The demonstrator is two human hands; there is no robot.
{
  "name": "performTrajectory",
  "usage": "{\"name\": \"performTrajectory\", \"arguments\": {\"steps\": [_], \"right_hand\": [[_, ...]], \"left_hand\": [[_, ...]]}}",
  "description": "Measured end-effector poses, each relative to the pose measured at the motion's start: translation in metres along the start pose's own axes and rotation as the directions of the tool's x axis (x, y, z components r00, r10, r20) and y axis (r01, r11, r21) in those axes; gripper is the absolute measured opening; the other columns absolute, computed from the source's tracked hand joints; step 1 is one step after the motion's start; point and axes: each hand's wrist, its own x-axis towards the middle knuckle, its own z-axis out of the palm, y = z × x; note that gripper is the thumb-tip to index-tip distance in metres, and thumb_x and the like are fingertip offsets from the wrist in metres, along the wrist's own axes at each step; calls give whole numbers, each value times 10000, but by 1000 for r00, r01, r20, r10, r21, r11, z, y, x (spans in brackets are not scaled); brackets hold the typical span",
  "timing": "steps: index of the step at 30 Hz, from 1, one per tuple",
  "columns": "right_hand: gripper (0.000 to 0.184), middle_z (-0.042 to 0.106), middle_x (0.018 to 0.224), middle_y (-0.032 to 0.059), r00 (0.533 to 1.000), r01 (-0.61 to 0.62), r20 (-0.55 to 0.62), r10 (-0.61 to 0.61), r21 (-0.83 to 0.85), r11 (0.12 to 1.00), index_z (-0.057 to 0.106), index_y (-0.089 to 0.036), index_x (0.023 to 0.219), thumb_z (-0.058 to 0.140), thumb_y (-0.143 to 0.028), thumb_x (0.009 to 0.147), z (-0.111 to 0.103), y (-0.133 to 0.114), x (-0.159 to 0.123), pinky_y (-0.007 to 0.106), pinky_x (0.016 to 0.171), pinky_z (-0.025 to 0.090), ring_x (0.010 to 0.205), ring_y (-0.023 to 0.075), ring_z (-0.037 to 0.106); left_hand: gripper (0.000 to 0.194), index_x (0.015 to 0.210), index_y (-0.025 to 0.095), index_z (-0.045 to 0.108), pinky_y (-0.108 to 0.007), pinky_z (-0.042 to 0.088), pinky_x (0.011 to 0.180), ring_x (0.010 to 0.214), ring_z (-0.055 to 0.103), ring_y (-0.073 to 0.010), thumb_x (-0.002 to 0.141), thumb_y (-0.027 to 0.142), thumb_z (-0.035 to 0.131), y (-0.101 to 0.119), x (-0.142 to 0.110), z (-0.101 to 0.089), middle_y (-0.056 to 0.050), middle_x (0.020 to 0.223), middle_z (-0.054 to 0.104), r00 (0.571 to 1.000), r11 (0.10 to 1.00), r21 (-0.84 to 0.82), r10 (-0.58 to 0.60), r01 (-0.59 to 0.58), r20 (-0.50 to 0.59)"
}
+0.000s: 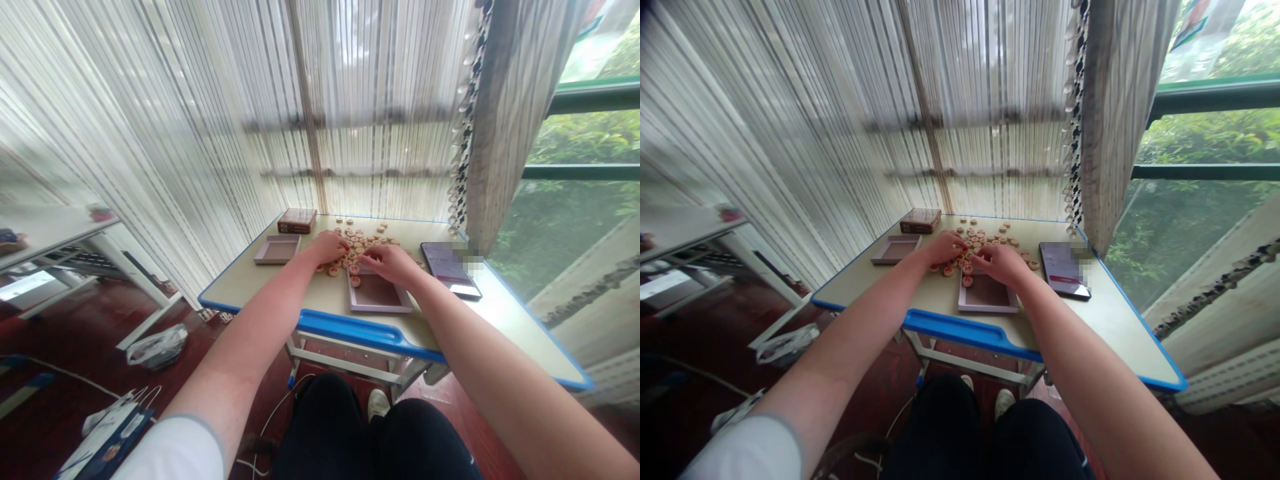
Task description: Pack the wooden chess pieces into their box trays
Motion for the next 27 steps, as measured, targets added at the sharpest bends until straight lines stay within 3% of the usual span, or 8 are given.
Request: {"name": "performTrajectory", "arguments": {"steps": [7,10,13,16,24,27], "right_hand": [[419,654,737,45,996,-48,-77,40,-100,994,689,-216,776,438,-547,829,-1,8,3,258,558,326,661,163,548],[379,657,805,55,978,-86,-198,71,-65,994,675,-215,978,447,-485,841,-2,13,5,274,622,371,741,188,565],[431,650,902,80,932,-130,-344,118,-12,991,558,-183,1211,461,-380,840,-2,21,8,311,723,406,856,221,563],[450,639,911,95,896,-176,-409,171,28,984,524,-156,1238,464,-334,829,-1,27,9,347,770,416,882,239,554],[339,639,891,85,893,-196,-403,199,49,979,592,-171,1110,460,-292,823,-2,32,10,342,765,419,859,230,559],[331,637,903,81,911,-179,-371,181,40,983,604,-173,1097,480,-282,811,-1,31,10,326,742,424,848,220,563]], "left_hand": [[311,954,184,714,-330,399,935,970,569,-209,792,394,550,4,1,2,-85,937,658,996,993,69,-89,90,-19],[323,976,189,709,-338,404,925,955,574,-214,796,400,543,4,2,3,-87,943,655,995,992,83,-96,97,-14],[287,909,198,725,-328,415,904,913,586,-199,807,381,529,4,3,3,-68,905,663,996,993,78,-84,84,0],[240,877,196,719,-321,427,877,885,590,-191,793,344,550,5,3,2,-55,874,669,997,996,54,-68,69,-22],[127,843,174,637,-308,460,765,809,587,-170,740,246,620,9,1,3,-38,865,662,985,985,-118,-141,128,-103],[144,848,157,598,-304,469,745,762,590,-146,732,231,640,9,3,4,-34,830,651,971,951,-281,-180,132,-154]]}}
